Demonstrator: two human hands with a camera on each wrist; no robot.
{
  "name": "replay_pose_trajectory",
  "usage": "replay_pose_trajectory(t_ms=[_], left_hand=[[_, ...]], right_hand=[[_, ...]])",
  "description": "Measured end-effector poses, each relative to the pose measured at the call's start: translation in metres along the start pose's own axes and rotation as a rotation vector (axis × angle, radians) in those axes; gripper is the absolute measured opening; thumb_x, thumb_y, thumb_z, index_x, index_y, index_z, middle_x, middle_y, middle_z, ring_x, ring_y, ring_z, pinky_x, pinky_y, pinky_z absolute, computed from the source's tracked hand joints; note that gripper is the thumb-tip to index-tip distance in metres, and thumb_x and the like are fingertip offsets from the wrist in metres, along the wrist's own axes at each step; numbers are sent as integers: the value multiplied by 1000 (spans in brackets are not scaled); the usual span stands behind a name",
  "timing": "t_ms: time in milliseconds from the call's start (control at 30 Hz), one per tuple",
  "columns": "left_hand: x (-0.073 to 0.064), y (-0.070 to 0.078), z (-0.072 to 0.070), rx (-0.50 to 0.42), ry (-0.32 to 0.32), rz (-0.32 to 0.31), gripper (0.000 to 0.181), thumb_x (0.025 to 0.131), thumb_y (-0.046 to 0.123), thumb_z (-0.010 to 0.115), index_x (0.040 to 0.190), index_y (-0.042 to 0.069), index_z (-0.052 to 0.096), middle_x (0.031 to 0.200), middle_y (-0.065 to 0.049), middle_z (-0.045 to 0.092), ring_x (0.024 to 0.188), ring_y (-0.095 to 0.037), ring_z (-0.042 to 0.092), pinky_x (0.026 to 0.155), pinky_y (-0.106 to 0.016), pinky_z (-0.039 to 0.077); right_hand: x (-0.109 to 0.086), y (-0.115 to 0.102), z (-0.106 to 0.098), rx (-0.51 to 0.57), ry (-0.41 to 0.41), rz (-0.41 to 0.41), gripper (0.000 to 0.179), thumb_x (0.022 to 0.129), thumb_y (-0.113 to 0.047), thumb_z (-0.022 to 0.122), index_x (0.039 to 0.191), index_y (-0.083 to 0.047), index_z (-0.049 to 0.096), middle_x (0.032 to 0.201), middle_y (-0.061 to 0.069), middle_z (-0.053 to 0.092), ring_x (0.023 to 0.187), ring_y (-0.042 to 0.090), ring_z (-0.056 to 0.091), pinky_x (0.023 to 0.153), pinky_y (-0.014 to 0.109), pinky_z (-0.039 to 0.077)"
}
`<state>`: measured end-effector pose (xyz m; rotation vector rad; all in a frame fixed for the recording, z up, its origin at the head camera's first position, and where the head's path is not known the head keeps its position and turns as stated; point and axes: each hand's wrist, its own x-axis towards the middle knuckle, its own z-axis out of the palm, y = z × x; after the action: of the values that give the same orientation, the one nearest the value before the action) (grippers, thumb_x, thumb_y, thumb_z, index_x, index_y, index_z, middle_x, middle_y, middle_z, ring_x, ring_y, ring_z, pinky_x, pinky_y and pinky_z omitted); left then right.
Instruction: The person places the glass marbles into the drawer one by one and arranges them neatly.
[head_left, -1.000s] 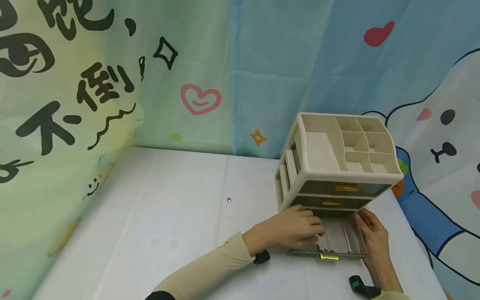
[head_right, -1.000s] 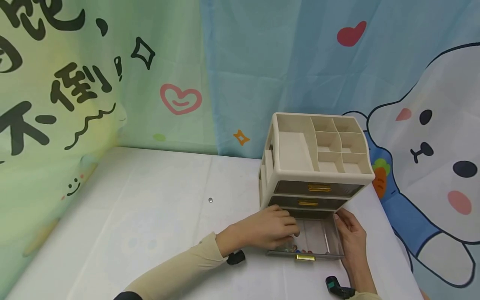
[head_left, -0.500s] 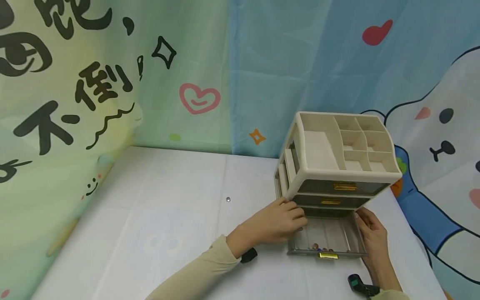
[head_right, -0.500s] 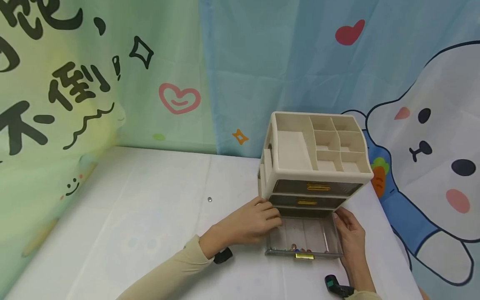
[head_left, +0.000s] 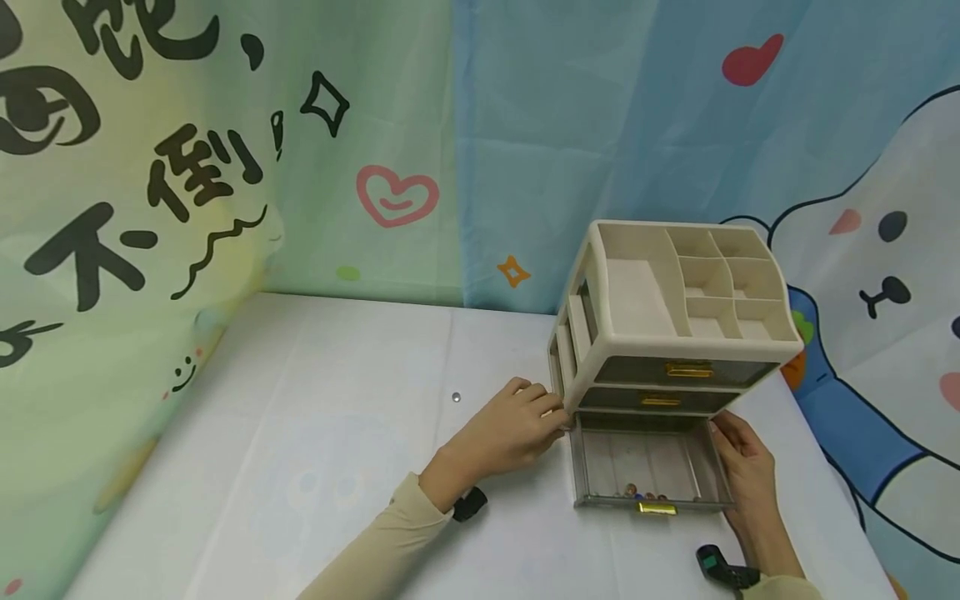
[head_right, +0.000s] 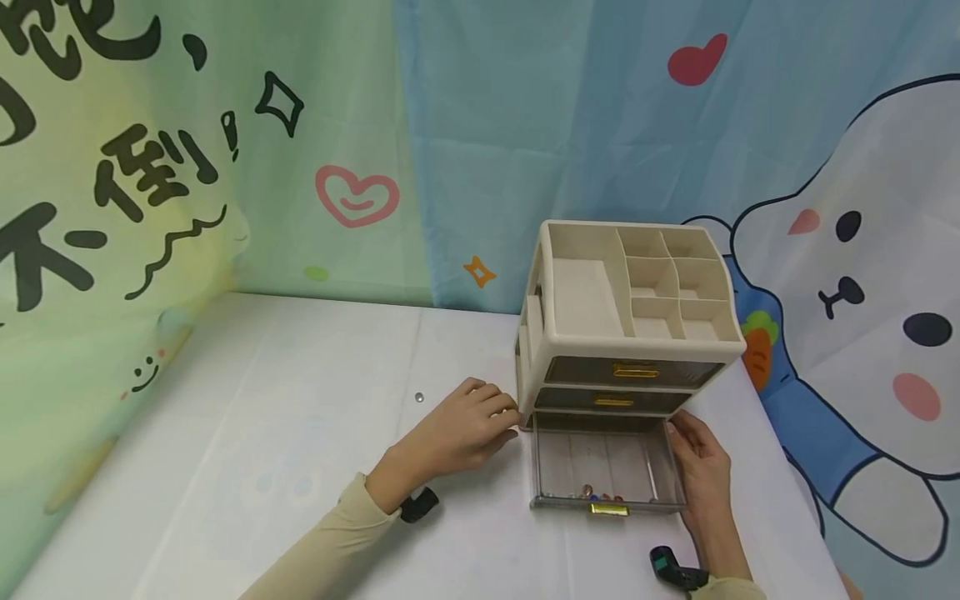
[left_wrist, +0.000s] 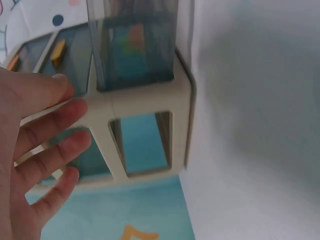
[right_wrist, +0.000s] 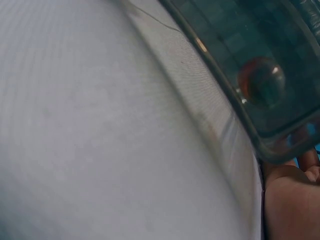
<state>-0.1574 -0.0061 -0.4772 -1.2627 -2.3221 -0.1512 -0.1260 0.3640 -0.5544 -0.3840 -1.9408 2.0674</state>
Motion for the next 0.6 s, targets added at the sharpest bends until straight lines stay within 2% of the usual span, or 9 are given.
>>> replay_pose_trajectory(t_ms=[133,300,400,600], left_hand=[[-8,-8,-1,-12,11,-39,10,98,28,71,108,26,70,106,12,71,102,-10,65,98,-31,51],[-19,-16,1,-51,-7,-94,10,99,28,71,109,25,72,106,12,71,102,-11,65,95,-32,51],[-25,-21,3,-123,-36,-150,13,100,29,70,113,25,72,110,10,71,108,-13,65,96,-34,51],[-39,-35,4,-310,-111,-320,21,100,32,71,119,23,71,123,5,68,119,-18,59,95,-39,49]], right_hand=[[-1,-1,0,0,-2,2,37,102,-4,65,138,-5,66,116,-19,74,108,-4,66,89,8,49],[-1,-1,-1,-23,-11,7,37,102,-6,65,139,-7,65,117,-21,73,109,-5,65,90,6,48],[-1,-1,-1,-25,-14,7,37,103,-7,64,140,-6,64,118,-21,72,111,-6,64,91,6,47],[-2,-1,-1,-26,-8,10,37,103,-7,64,140,-7,64,118,-22,73,112,-7,64,93,6,46]])
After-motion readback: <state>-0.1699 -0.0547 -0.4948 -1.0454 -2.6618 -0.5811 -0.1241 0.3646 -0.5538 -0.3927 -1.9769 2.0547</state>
